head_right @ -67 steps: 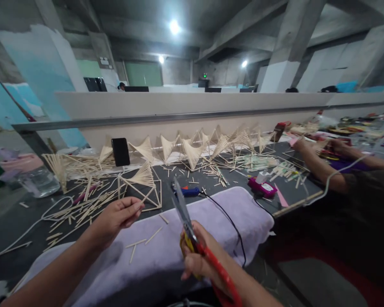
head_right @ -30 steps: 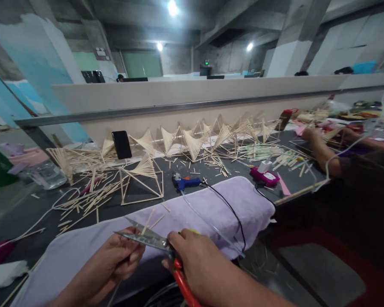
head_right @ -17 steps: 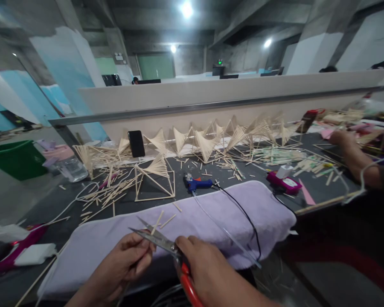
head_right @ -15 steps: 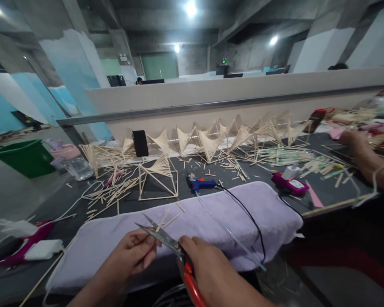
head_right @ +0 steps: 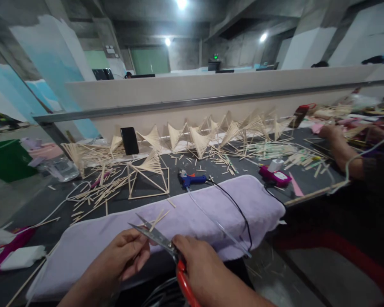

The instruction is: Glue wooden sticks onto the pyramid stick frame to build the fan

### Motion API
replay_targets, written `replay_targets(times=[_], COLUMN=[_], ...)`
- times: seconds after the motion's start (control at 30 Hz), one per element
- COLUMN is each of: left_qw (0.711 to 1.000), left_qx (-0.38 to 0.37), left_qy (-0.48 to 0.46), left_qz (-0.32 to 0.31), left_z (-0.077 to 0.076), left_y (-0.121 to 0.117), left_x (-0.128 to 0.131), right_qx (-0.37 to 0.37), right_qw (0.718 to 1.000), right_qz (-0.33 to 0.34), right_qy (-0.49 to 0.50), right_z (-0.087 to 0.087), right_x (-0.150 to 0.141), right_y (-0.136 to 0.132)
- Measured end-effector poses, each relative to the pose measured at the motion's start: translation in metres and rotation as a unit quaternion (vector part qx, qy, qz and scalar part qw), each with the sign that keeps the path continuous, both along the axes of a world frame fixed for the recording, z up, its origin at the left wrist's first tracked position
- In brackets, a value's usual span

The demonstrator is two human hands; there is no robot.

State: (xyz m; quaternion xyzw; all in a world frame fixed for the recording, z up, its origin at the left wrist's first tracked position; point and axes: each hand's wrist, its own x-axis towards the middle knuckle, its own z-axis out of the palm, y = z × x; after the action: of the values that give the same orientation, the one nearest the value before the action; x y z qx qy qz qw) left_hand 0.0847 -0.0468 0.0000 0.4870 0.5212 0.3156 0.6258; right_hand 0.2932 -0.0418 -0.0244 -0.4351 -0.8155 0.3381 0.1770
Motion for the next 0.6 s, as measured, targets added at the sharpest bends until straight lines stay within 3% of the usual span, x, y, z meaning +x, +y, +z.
replay_targets(times=[0.17, 0.3, 0.37, 0.5, 0.6], left_qw=[0.999, 0.985, 0.961, 0.877, 0.837], left_qx=[0.018, 0.098, 0.173, 0.336, 0.396], left_qy=[0.037, 0.139, 0.215, 0.343, 0.377], left_qz=[0.023, 0.024, 0.024, 0.020, 0.016], left_z=[-0.004, 0.000, 0.002, -0.003, -0.010], left_y=[0.001, -0.003, -0.005, -0.006, -0.007], left_x=[0.002, 0.003, 0.003, 0.001, 0.002], right_qx=[-0.011, -0.005, -0.007, -0.006, -0.005], right_qw=[1.000, 1.000, 1.000, 1.000, 1.000], right_qz=[-0.011, -0.008, -0.008, -0.018, -0.019], right_qy=[-0.012, 0.005, 0.012, 0.005, 0.004], right_z=[0.005, 0.006, 0.004, -0.005, -0.008], right_x=[-0.001, -0.001, 0.000, -0.001, -0.001], right_y=[-0.002, -0.003, -0.003, -0.002, -0.002])
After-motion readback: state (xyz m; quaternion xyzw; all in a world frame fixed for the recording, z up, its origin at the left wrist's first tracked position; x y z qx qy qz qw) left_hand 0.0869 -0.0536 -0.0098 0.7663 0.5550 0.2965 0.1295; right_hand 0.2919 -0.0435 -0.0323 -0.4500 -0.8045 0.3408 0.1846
